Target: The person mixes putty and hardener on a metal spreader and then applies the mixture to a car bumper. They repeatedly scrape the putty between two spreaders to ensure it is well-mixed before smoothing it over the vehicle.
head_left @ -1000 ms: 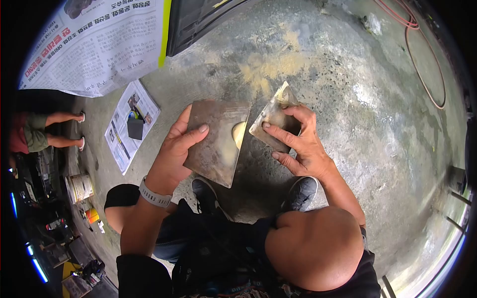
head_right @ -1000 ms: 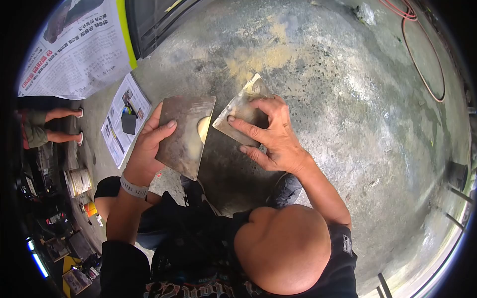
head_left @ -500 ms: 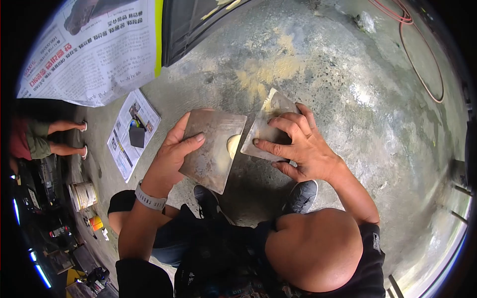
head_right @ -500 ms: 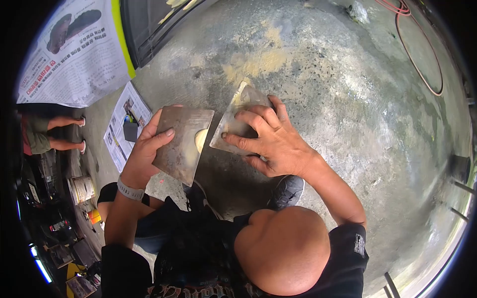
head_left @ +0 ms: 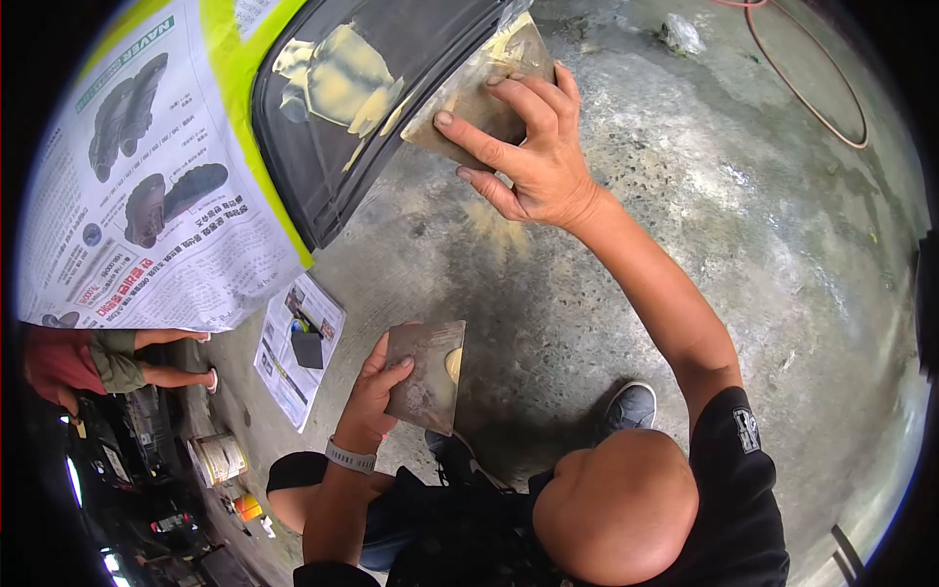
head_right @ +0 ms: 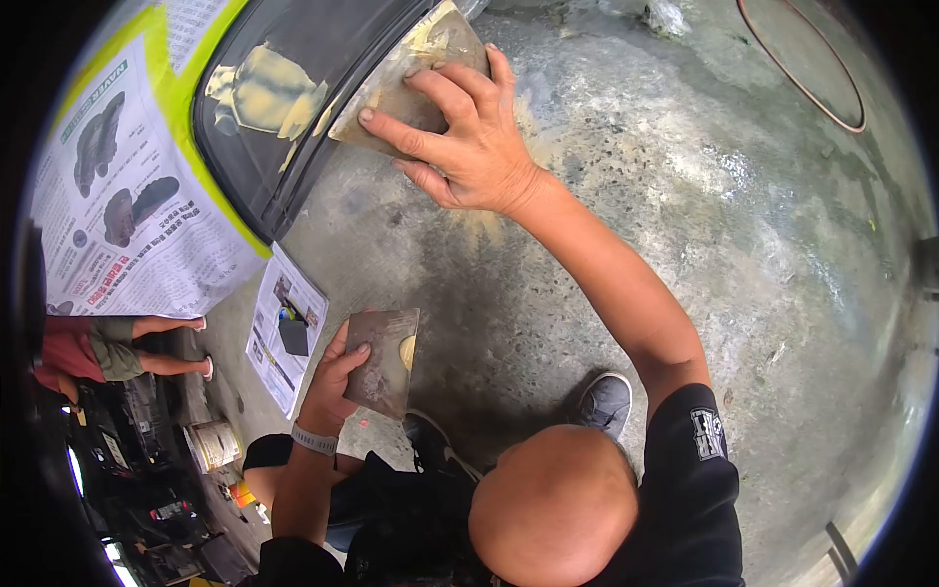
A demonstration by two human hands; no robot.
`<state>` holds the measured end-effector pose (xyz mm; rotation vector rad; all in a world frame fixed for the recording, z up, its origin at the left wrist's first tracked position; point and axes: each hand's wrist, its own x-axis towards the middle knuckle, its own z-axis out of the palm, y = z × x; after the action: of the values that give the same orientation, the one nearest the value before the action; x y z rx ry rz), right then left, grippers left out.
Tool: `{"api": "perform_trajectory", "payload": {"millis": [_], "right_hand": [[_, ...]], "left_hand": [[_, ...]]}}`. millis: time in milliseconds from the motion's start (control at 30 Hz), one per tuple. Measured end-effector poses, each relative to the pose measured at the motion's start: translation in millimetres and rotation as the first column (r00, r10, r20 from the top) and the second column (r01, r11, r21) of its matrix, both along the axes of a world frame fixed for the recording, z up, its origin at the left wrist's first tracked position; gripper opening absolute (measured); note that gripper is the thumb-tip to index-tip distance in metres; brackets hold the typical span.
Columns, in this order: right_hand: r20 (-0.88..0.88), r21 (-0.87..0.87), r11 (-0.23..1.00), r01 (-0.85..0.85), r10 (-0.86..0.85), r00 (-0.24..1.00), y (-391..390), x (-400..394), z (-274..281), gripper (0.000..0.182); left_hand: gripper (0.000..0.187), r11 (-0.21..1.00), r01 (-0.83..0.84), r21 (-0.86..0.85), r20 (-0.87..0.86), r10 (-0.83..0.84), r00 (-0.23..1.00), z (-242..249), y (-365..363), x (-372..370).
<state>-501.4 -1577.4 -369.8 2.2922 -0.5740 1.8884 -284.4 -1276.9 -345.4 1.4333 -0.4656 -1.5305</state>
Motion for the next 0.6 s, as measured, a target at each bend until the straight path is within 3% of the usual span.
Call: {"api": "perform_trajectory", "payload": {"millis": [600], "right_hand": [[0.041,-0.033,0.998,-0.045,0.047,0.998,-18.0,16.5,-9.7,0.053]], "left_hand": [[0.055,0.999,0.024,0.024,-0.023,-0.024,0.999,-4.0,-7.0,-1.5]]}}
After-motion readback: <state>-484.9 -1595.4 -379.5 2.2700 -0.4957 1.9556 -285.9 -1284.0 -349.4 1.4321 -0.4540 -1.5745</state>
